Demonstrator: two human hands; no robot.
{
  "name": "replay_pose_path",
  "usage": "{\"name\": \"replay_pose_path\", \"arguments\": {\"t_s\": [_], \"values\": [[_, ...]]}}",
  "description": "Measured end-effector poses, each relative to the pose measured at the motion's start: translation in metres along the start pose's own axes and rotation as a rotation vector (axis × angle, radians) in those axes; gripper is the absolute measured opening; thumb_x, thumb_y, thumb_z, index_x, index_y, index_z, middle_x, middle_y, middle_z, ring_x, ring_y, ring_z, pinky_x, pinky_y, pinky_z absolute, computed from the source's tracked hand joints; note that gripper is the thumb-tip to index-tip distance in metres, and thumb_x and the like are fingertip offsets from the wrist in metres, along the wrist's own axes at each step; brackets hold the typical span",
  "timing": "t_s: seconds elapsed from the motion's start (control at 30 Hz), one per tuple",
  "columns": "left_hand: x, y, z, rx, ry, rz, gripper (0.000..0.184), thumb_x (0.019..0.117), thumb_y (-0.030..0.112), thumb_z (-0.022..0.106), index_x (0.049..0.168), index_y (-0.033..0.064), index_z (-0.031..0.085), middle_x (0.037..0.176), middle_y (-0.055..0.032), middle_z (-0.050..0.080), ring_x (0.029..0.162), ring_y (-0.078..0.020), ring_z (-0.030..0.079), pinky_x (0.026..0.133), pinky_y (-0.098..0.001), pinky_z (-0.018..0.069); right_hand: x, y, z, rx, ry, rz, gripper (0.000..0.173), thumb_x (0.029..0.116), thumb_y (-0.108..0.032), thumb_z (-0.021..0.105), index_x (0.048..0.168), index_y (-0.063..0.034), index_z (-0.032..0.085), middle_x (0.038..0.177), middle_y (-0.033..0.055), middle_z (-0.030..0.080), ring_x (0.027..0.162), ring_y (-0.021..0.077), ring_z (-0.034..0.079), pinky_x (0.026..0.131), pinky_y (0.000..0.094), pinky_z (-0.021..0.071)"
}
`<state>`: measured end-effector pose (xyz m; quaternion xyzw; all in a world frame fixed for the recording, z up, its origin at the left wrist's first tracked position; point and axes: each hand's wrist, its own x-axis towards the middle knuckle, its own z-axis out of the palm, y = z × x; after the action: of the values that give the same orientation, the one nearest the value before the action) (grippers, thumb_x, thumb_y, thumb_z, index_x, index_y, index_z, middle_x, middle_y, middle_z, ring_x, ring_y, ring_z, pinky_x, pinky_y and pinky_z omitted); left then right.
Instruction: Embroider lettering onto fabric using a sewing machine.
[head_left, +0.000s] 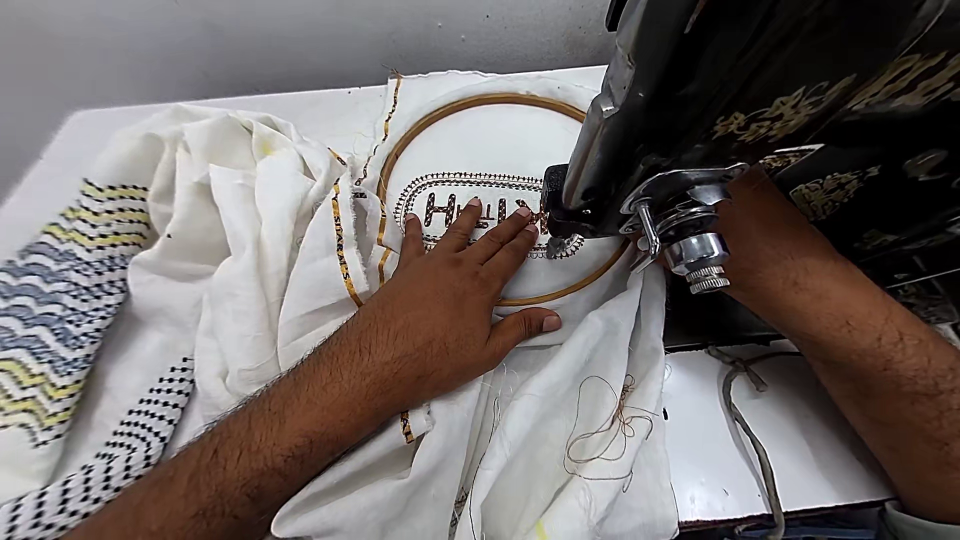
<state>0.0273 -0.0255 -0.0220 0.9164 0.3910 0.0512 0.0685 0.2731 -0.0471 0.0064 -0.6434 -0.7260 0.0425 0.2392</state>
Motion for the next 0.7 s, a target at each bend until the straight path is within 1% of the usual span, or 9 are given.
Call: {"name": "replay_pose_path", "arguments": {"t_s": [0.07,0.13,0.2,0.3,0.37,0.47,0.6,0.7], "values": [[-0.001,0.001,-0.001,0.003,-0.010,-0.001,0.084,0.0983,0.075,0.028,0.158,0.0194,0.043,0.166,0.0008,0.037,0.155,-0.0362,0.027,0.112,-0.0813,0.0182,0.000,-0.005,-0.004,-0.002,-0.042,0.051,0.016,0.0952,-0.008,0.066,0.088,0.0062,0.067,0.083,0.0228,0.065,0.081,0.0360,0.064,0.070,0.0529,0.0482],[-0.001,0.001,-0.002,-0.001,-0.021,-0.004,0.084,0.0985,0.075,0.029,0.158,0.0185,0.043,0.166,0.0000,0.036,0.155,-0.0369,0.027,0.111,-0.0816,0.0181,-0.002,-0.011,-0.008,0.000,-0.066,0.095,0.017,0.0964,-0.006,0.065,0.089,0.0085,0.066,0.084,0.0248,0.064,0.081,0.0374,0.063,0.071,0.0532,0.0475],[0.000,0.001,-0.002,-0.001,-0.023,-0.010,0.083,0.0985,0.075,0.029,0.158,0.0184,0.044,0.166,0.0000,0.037,0.155,-0.0370,0.027,0.111,-0.0819,0.0178,-0.003,-0.011,-0.007,0.004,-0.051,0.090,0.017,0.0963,-0.006,0.065,0.091,0.0094,0.067,0.086,0.0265,0.065,0.084,0.0392,0.064,0.073,0.0546,0.0481],[0.001,0.000,0.000,-0.006,-0.009,-0.004,0.083,0.0988,0.075,0.029,0.158,0.0177,0.044,0.166,-0.0008,0.037,0.155,-0.0373,0.027,0.111,-0.0819,0.0167,-0.003,-0.006,-0.002,-0.003,-0.001,0.027,0.018,0.0954,-0.007,0.065,0.091,0.0102,0.067,0.090,0.0288,0.065,0.088,0.0429,0.065,0.077,0.0570,0.0489],[0.001,0.000,-0.001,-0.008,-0.018,-0.013,0.084,0.0983,0.075,0.028,0.159,0.0185,0.042,0.166,-0.0001,0.036,0.155,-0.0369,0.026,0.112,-0.0814,0.0160,-0.003,-0.005,0.000,-0.006,0.017,0.019,0.019,0.0957,-0.008,0.065,0.090,0.0098,0.067,0.088,0.0281,0.065,0.087,0.0415,0.065,0.075,0.0558,0.0488],[0.001,0.000,-0.001,-0.008,-0.015,-0.017,0.084,0.0985,0.075,0.028,0.159,0.0179,0.042,0.167,0.0002,0.036,0.155,-0.0364,0.026,0.112,-0.0815,0.0160,-0.003,-0.005,-0.001,0.004,0.014,0.024,0.020,0.0960,-0.008,0.064,0.092,0.0107,0.066,0.091,0.0291,0.065,0.089,0.0420,0.065,0.078,0.0560,0.0489],[0.001,0.000,-0.001,-0.006,-0.018,-0.016,0.084,0.0987,0.075,0.028,0.159,0.0178,0.042,0.167,0.0001,0.035,0.156,-0.0360,0.026,0.112,-0.0809,0.0165,-0.001,-0.004,0.001,-0.004,0.019,0.004,0.018,0.0946,-0.009,0.066,0.089,0.0085,0.065,0.088,0.0267,0.065,0.087,0.0398,0.065,0.076,0.0549,0.0482],[0.001,0.000,0.000,-0.001,-0.012,-0.012,0.084,0.0986,0.075,0.028,0.159,0.0177,0.043,0.167,-0.0004,0.036,0.155,-0.0374,0.026,0.111,-0.0821,0.0164,-0.002,-0.008,-0.002,0.000,-0.006,0.032,0.018,0.0953,-0.007,0.066,0.090,0.0101,0.065,0.091,0.0285,0.065,0.088,0.0414,0.064,0.077,0.0558,0.0478]]}}
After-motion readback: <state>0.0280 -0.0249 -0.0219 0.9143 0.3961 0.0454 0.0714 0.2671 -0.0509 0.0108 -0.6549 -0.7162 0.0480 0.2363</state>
